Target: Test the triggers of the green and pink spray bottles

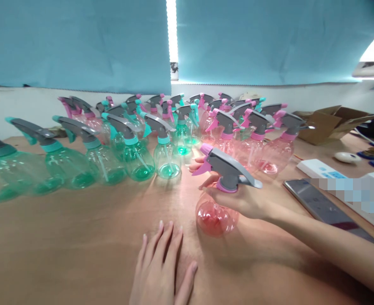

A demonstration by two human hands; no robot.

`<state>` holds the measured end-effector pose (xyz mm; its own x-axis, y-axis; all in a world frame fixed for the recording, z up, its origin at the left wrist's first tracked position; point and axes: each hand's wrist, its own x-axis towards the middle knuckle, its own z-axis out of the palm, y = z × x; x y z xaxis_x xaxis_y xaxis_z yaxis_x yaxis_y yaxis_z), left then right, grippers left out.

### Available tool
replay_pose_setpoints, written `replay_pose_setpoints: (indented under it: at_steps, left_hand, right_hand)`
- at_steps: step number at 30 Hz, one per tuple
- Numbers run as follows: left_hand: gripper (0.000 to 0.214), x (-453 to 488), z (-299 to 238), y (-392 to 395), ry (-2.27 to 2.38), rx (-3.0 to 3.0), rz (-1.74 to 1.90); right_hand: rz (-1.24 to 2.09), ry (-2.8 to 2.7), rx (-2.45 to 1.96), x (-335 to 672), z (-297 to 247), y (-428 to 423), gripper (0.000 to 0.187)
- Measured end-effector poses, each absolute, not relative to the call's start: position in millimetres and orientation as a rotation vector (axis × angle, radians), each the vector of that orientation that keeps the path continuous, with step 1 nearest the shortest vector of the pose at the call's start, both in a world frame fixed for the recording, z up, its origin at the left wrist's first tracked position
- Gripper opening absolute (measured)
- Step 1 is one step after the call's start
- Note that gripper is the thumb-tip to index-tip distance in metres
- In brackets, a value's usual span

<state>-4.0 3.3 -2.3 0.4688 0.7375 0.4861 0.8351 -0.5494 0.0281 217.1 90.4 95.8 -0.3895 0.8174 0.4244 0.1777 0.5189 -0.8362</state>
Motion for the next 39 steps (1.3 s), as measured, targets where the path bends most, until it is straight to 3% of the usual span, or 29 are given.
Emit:
replay_pose_setpoints:
  at_steps: [14, 25, 29, 34, 39]
  left_hand:
    - [0.046, -3, 0, 2, -1.346, -2.496, -0.637]
    - [0.044, -2, 0, 3, -1.34, -2.484, -0.653]
    - [0.043, -1, -1, 4, -1.329, -2.48, -0.664]
    - [0.043, 0, 0, 3, -1.317, -2.456, -0.641]
    - [0.042, 0, 1, 2, -1.306, -2.446, -0.614]
  right_hand:
    - [0.932, -1.828, -0.799, 215, 100, 89, 0.051]
    - [0.847, -1.882, -0.991, 222, 102, 86, 0.024]
    - [0.836, -1.894, -0.944, 222, 100, 89, 0.025]
    - [0.931, -1.863, -0.801, 220, 90, 94, 0.04]
    - [0.85, -1.824, -0.893, 216, 87, 93, 0.037]
